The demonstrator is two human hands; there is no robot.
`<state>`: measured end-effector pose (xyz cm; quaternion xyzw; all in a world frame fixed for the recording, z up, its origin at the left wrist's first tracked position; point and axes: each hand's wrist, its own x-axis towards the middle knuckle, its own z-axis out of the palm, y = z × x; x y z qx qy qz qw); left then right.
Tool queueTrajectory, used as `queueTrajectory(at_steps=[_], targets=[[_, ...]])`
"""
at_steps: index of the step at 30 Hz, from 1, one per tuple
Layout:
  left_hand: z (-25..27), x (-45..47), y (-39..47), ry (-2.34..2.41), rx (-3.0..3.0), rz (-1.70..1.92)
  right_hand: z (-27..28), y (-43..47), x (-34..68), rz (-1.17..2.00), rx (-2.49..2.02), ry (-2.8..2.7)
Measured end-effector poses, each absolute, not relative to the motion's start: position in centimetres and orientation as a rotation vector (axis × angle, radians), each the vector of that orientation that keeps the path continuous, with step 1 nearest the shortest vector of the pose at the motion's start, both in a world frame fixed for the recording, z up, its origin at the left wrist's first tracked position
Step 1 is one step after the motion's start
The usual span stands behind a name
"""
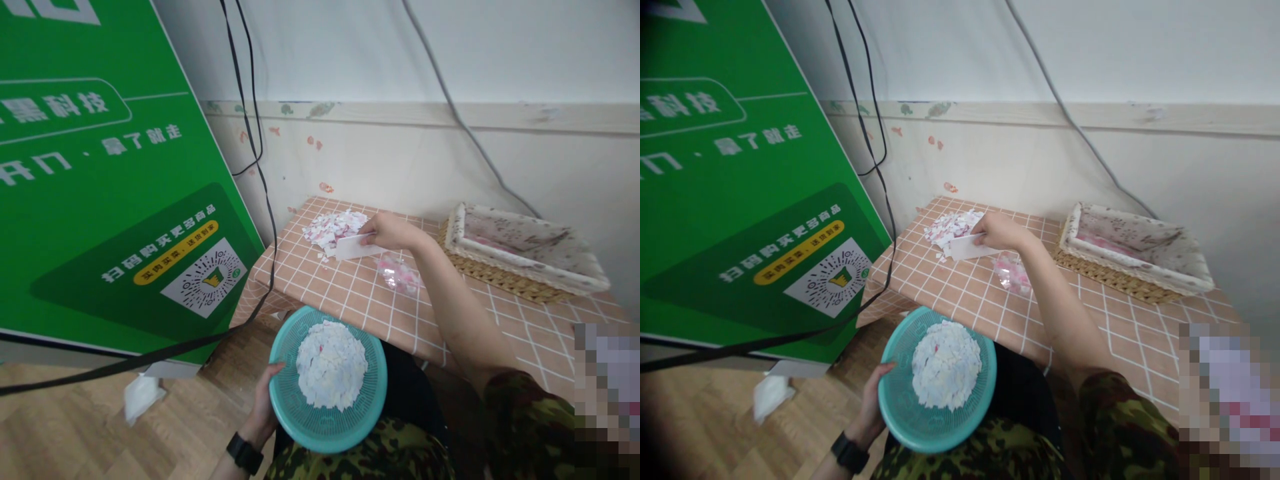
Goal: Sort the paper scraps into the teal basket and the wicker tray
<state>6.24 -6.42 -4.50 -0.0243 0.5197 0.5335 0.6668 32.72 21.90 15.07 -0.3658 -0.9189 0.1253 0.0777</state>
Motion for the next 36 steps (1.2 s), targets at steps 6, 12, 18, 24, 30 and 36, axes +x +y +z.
queueTrajectory(at_steps=[6,12,18,24,30,36], targets=[[-3.9,6.5,-6.3,1.168,-0.057,1.195,14.8,21.7,32.1,0.446,-1.091,-2.731],[-5.2,6.1,-6.5,1.134,-0.048,1.188,14.2,21.5,31.0,0.545,-0.987,-2.686],[-5.3,6.0,-6.5,1.122,-0.051,1.175,13.5,21.0,29.5,0.549,-0.979,-2.705],[-5.3,6.0,-6.5,1.11,-0.027,1.183,14.3,21.0,30.7,0.631,-1.03,-2.727],[-5.7,5.9,-6.5,1.11,-0.05,1.203,14.5,21.0,30.8,0.661,-0.973,-2.724],[-4.3,6.5,-6.3,1.169,-0.051,1.201,13.9,20.0,28.8,0.683,-0.851,-2.773]])
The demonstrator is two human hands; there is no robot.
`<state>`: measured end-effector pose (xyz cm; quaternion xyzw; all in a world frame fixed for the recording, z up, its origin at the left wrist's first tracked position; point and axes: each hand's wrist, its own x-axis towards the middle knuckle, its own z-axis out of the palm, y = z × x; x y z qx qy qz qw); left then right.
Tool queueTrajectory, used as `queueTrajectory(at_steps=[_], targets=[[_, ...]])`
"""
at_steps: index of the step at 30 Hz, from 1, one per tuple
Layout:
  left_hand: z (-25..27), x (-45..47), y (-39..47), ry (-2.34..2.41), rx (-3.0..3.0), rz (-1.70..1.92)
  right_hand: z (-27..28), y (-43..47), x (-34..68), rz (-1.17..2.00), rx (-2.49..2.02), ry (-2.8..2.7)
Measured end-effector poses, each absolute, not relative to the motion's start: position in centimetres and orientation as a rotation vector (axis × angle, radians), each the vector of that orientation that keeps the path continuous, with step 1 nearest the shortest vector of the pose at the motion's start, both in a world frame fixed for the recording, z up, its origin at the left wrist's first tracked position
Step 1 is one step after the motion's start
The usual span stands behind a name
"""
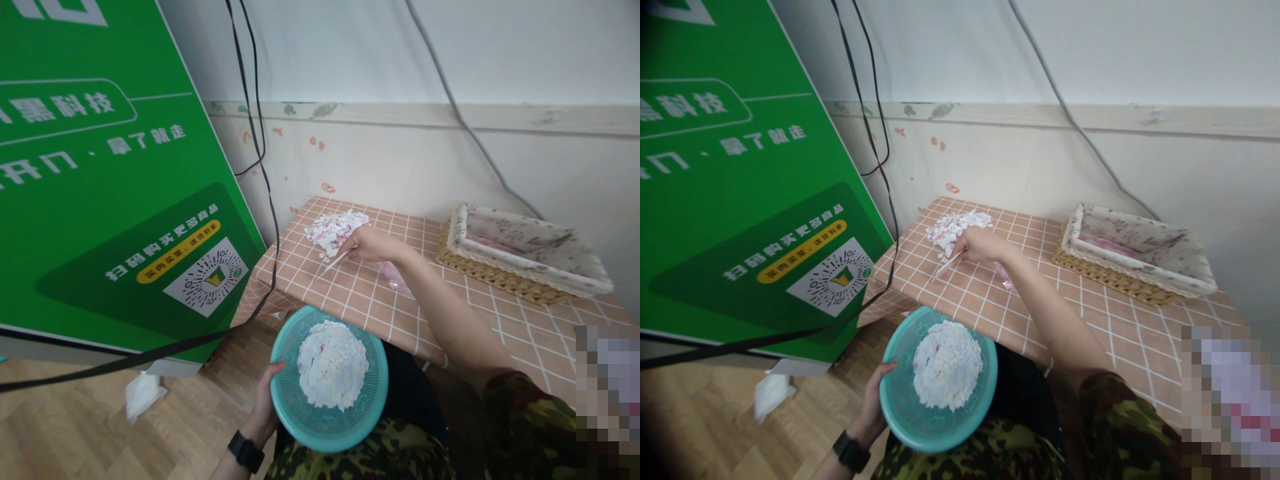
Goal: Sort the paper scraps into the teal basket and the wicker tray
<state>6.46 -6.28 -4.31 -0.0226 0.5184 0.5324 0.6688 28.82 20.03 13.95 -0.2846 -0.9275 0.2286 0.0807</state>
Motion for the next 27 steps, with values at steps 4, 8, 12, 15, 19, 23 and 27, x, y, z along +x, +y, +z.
queueTrajectory(at_steps=[4,8,12,15,19,23,27], targets=[[-3.6,6.7,-6.3,1.183,-0.086,1.182,13.9,20.3,29.6,0.702,-0.916,-2.822],[-4.0,6.5,-6.4,1.153,-0.083,1.187,14.8,21.0,31.8,0.751,-0.983,-2.84],[-5.0,6.1,-6.4,1.098,-0.043,1.186,16.6,20.5,33.0,0.732,-1.014,-2.731],[-5.8,5.9,-6.4,1.073,-0.035,1.189,17.4,18.5,32.3,0.641,-1.047,-2.571],[-5.9,5.9,-6.3,1.088,-0.056,1.214,15.3,14.4,29.9,0.634,-1.161,-2.39],[-5.2,6.2,-6.1,1.135,-0.027,1.214,11.3,11.8,29.2,0.708,-1.306,-2.206],[-4.8,6.4,-6.0,1.132,-0.028,1.198,9.3,11.9,31.7,0.686,-1.516,-1.97]])
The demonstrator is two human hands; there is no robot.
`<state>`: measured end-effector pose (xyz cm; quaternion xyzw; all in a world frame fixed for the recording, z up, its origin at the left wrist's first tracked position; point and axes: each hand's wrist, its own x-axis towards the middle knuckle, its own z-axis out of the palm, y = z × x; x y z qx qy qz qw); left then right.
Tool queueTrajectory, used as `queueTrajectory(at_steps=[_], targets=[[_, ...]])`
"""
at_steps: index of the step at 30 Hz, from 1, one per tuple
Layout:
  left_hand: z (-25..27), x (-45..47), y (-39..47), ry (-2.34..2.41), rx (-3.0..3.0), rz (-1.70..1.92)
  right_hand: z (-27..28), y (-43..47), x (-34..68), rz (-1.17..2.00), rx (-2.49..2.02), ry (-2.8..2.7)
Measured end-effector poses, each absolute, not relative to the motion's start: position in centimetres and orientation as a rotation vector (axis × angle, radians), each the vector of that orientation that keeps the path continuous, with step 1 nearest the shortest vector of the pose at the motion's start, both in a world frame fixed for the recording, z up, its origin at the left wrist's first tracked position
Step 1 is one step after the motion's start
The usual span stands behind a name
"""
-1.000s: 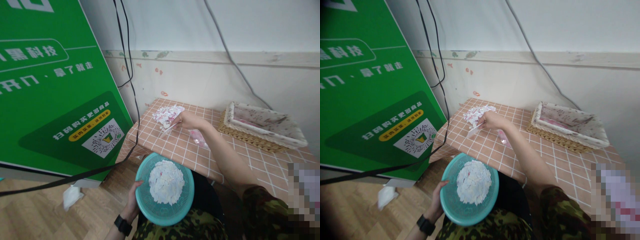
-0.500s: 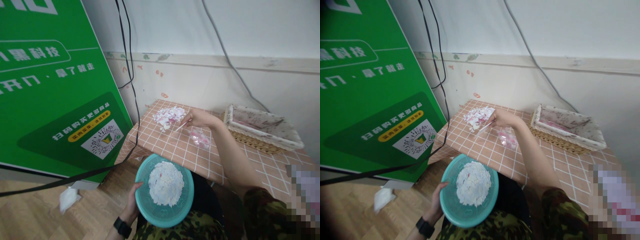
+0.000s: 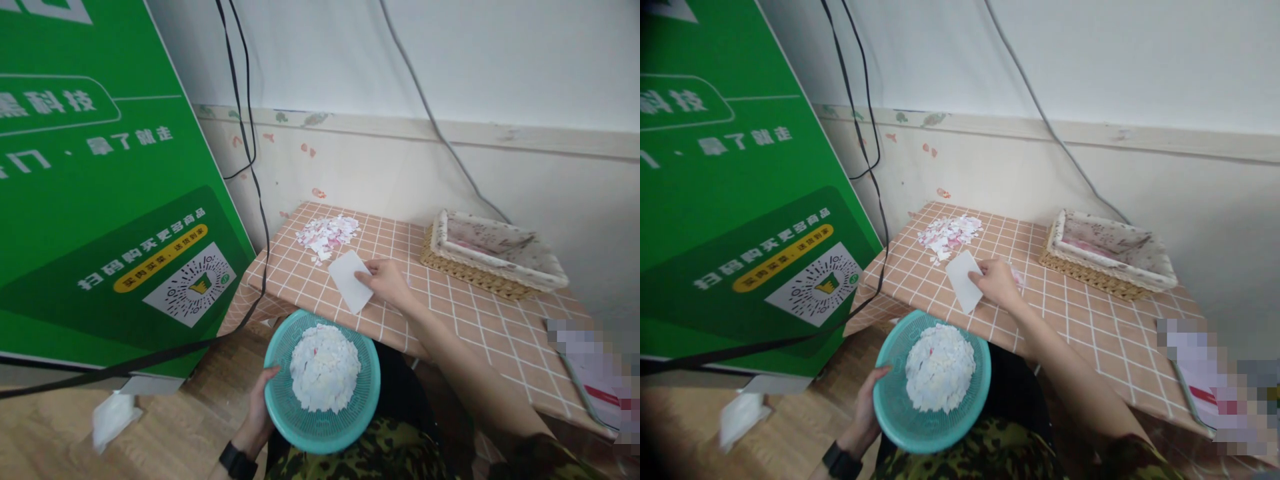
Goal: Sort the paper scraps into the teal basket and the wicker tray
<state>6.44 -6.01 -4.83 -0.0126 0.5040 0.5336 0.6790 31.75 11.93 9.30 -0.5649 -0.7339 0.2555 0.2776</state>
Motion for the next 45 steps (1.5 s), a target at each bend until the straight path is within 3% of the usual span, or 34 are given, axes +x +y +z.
queueTrajectory(at_steps=[8,18,45], targets=[[-4.4,6.8,-5.6,1.1,-0.029,1.215,11.4,13.2,37.5,0.425,-1.751,-1.94],[-6.2,8.9,-5.6,0.986,0.02,1.144,14.2,16.8,30.3,0.197,-1.487,-2.364],[-6.2,8.0,-5.8,0.982,-0.032,1.148,14.8,20.5,30.4,0.318,-1.24,-2.735]])
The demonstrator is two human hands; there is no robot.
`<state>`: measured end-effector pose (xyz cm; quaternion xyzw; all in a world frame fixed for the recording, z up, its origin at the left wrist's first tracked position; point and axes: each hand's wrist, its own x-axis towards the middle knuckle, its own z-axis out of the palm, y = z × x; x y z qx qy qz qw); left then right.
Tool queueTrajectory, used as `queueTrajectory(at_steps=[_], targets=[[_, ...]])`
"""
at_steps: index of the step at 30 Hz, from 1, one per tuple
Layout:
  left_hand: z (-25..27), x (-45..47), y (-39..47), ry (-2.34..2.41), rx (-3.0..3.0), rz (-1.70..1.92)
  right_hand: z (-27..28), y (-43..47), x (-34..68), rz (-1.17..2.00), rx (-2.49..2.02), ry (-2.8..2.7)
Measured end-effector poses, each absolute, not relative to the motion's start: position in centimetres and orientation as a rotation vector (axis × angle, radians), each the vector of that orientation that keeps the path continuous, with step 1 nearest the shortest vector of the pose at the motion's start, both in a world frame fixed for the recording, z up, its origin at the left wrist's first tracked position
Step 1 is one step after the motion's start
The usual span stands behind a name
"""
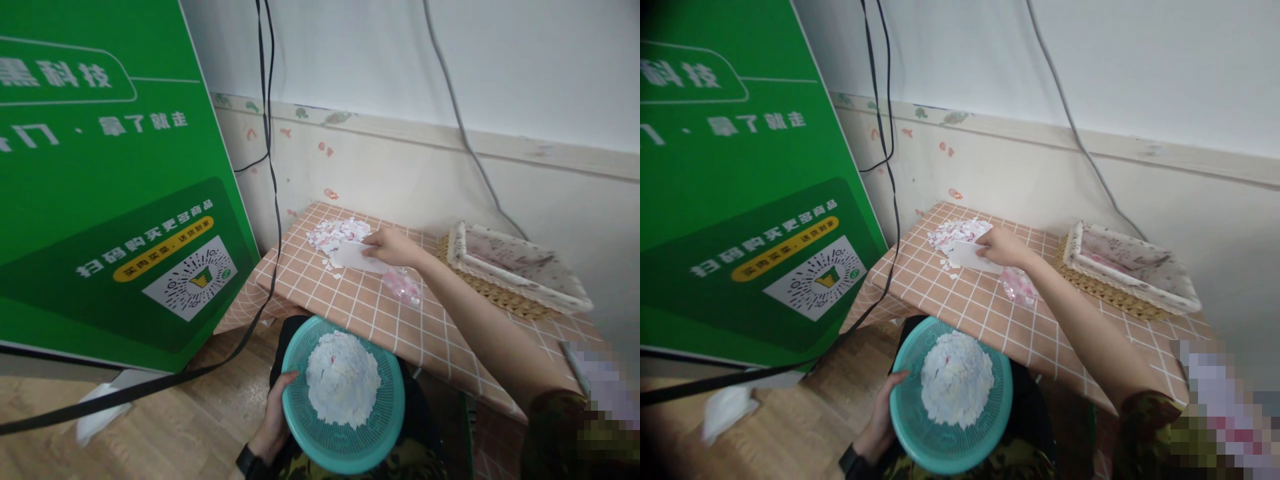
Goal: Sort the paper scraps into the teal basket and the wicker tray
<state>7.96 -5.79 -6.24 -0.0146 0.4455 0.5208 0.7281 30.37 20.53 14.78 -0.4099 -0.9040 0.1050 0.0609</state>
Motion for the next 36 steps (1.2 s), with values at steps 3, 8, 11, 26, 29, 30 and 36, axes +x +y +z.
queueTrajectory(at_steps=[3,8,11,26,29,30,36], targets=[[-6.2,7.9,-5.8,0.997,-0.022,1.148,15.8,20.4,31.1,0.327,-1.196,-2.794],[-6.1,8.0,-5.7,1.009,-0.017,1.147,15.8,20.7,30.8,0.197,-1.185,-2.705],[-6.0,8.1,-5.7,1.006,-0.012,1.149,14.8,21.2,29.8,0.164,-1.184,-2.697],[-5.2,8.2,-5.6,1.039,-0.019,1.154,15.7,21.0,30.6,-0.044,-1.232,-2.772],[-5.3,8.2,-5.6,1.051,-0.03,1.169,15.0,20.8,30.5,-0.011,-1.238,-2.754],[-5.3,8.2,-5.6,1.054,-0.032,1.167,15.0,20.8,30.6,0.023,-1.229,-2.764],[-5.4,8.1,-5.6,1.04,-0.037,1.16,16.1,21.1,32.4,0.201,-1.217,-2.756]])
